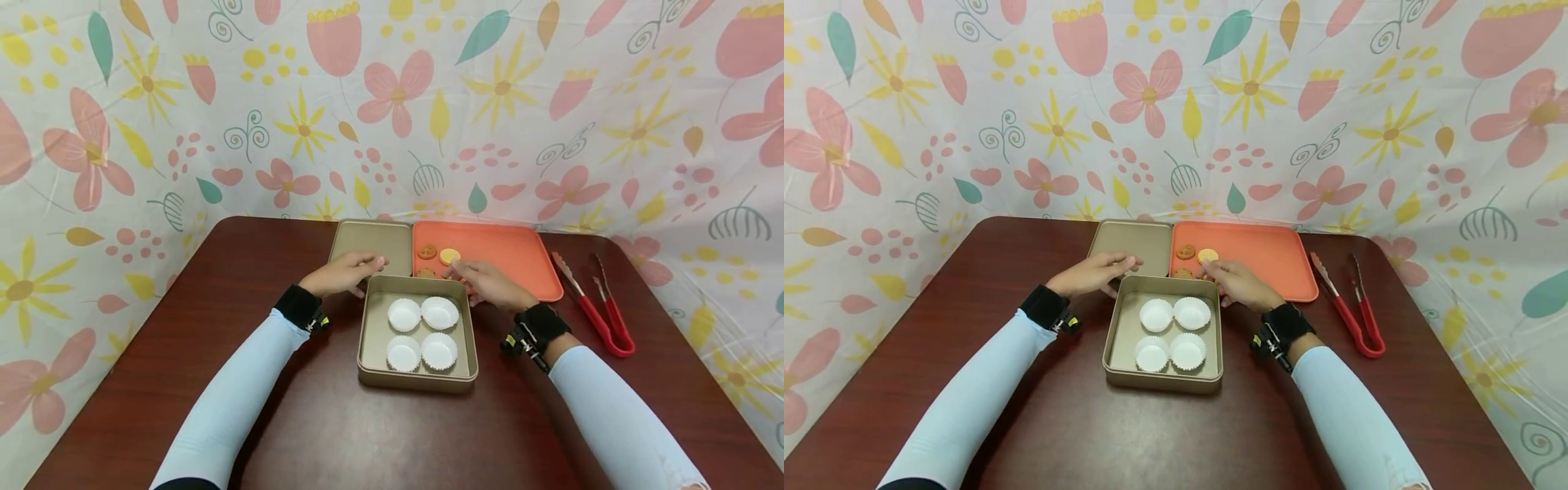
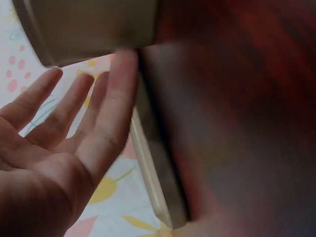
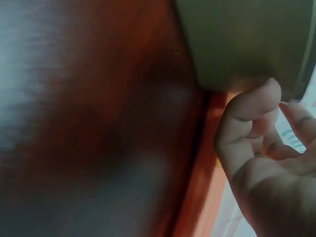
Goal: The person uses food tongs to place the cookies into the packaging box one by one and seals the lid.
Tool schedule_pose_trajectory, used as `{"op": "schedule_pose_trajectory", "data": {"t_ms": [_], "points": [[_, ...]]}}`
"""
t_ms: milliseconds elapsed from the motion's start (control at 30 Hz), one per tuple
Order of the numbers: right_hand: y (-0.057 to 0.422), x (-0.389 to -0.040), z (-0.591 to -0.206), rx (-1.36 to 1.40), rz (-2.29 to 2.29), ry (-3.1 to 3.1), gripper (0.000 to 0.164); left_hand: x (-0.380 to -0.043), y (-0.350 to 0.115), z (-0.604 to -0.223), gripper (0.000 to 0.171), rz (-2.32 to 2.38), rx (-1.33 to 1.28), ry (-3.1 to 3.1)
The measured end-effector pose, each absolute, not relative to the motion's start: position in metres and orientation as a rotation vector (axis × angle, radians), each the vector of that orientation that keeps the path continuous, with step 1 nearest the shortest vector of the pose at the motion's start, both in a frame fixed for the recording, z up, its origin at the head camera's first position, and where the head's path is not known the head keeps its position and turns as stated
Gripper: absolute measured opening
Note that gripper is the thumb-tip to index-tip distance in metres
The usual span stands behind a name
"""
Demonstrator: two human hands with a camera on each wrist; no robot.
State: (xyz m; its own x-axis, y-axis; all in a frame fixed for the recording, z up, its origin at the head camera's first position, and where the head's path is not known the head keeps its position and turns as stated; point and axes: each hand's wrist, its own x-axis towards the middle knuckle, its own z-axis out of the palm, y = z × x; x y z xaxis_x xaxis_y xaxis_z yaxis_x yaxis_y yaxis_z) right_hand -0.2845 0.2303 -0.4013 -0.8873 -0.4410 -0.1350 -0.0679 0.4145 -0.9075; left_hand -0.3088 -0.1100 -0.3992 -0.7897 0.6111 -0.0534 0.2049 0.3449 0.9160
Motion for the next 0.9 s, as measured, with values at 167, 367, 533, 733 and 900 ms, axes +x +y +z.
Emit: {"op": "schedule_pose_trajectory", "data": {"t_ms": [167,367,533,733,900], "points": [[0.232,-0.281,-0.412,-0.490,-1.540,2.298,0.049,-0.306,-0.110,-0.407,0.039,1.452,0.705,2.211],[0.234,-0.279,-0.420,-0.544,-1.525,2.430,0.039,-0.304,-0.110,-0.411,0.029,1.455,0.691,2.279],[0.230,-0.277,-0.422,-0.561,-1.517,2.488,0.032,-0.301,-0.110,-0.413,0.027,1.454,0.674,2.322],[0.229,-0.274,-0.422,-0.583,-1.497,2.520,0.031,-0.295,-0.110,-0.412,0.027,1.481,0.664,2.311],[0.229,-0.268,-0.418,-0.578,-1.476,2.535,0.031,-0.290,-0.111,-0.410,0.027,1.482,0.675,2.300]]}}
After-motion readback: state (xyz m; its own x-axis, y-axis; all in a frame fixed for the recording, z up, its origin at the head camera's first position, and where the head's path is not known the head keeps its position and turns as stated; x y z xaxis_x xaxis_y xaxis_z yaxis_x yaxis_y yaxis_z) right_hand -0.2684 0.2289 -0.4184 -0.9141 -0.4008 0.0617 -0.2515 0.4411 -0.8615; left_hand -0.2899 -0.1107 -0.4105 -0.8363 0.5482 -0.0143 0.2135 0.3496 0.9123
